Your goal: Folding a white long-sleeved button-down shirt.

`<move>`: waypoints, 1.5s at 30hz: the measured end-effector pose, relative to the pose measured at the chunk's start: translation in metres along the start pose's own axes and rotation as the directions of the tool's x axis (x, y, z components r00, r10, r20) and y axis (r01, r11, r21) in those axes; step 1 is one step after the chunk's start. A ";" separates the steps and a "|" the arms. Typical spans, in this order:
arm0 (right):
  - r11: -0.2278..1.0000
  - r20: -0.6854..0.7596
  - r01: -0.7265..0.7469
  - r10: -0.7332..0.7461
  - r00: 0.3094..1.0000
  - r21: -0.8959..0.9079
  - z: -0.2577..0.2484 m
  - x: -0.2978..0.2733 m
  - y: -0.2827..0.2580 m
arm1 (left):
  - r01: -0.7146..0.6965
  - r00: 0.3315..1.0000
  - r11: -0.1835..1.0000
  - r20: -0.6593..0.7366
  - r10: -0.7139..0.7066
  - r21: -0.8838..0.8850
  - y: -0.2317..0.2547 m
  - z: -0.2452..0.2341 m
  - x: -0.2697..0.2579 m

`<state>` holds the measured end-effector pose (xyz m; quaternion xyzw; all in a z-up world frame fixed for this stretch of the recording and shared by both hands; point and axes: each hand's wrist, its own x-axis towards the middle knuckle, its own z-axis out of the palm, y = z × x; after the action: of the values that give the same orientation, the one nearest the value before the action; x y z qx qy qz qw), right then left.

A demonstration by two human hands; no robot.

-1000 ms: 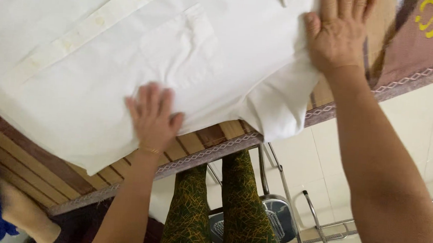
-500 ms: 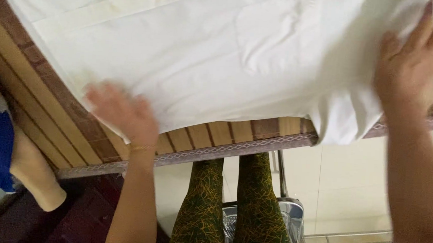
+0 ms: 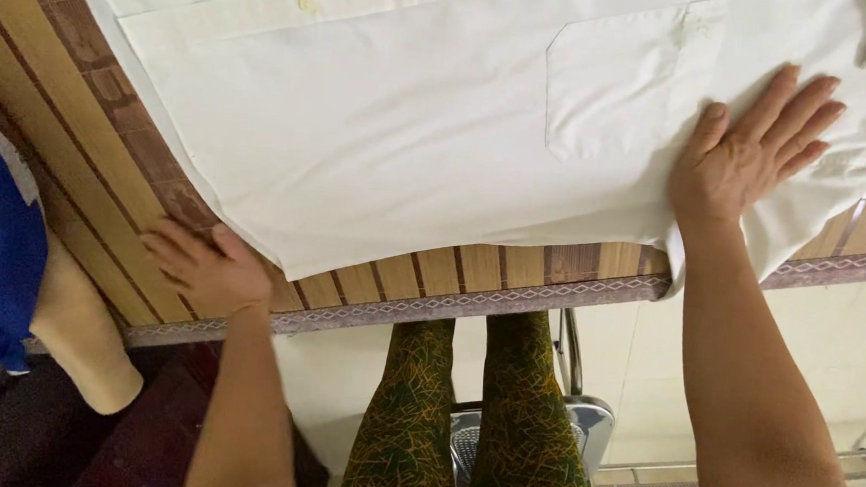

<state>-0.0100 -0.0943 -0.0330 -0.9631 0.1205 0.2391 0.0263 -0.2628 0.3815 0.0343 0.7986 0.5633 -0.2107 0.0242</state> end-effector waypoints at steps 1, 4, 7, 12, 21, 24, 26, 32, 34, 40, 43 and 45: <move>1.000 -0.004 -0.002 0.002 1.000 -0.004 0.002 0.001 0.002 | -0.002 1.000 1.000 0.004 0.002 -0.004 -0.010 0.005 0.004; 1.000 -0.019 0.018 -0.018 1.000 -0.010 0.010 0.003 0.010 | -0.088 0.995 0.993 -0.054 0.084 -0.077 -0.025 0.006 0.005; 0.999 -0.047 0.047 -0.046 0.998 0.027 0.008 -0.002 0.031 | -0.087 0.996 0.974 -0.045 0.079 -0.208 0.003 -0.012 -0.026; 0.820 -0.364 0.221 -0.016 0.931 0.528 0.014 -0.054 0.110 | 0.055 0.994 0.868 0.111 0.001 -0.494 0.015 -0.001 -0.070; 0.764 0.013 -0.216 0.263 0.965 0.607 -0.008 -0.099 0.138 | -0.028 0.998 0.893 0.038 0.051 -0.450 0.019 -0.010 -0.081; 0.635 0.143 -0.342 0.344 0.928 0.693 0.012 -0.109 0.158 | -0.593 0.805 0.752 -0.204 0.556 -0.288 0.061 -0.018 -0.113; 0.537 0.270 -0.391 0.292 0.917 0.747 0.021 -0.127 0.169 | -0.588 0.765 0.661 -0.057 0.641 -0.465 0.112 -0.016 -0.155; 0.537 0.612 -0.590 0.164 0.774 0.603 0.039 -0.160 0.191 | -0.507 0.273 0.563 0.498 0.823 -0.653 0.180 0.048 -0.268; 0.634 0.615 -0.559 0.162 0.772 0.534 0.043 -0.163 0.196 | -0.474 0.171 0.690 0.711 0.682 -0.547 0.192 0.057 -0.298; 0.278 0.580 -0.571 0.059 0.813 0.772 -0.022 -0.154 0.172 | -0.566 -0.050 0.631 0.786 0.616 -0.530 0.200 0.099 -0.353; 0.311 0.693 -0.680 0.088 0.716 0.664 -0.046 -0.146 0.157 | -0.474 -0.090 0.568 0.679 0.728 -0.672 0.205 0.112 -0.368; 0.223 0.731 -0.725 0.070 0.679 0.652 -0.046 -0.143 0.152 | -0.312 -0.128 0.644 0.702 0.700 -0.699 0.201 0.120 -0.370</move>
<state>-0.1485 -0.2155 0.0753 -0.5809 0.4772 0.3950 0.5281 -0.2192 -0.0542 0.0197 0.5964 0.0640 -0.5511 0.5801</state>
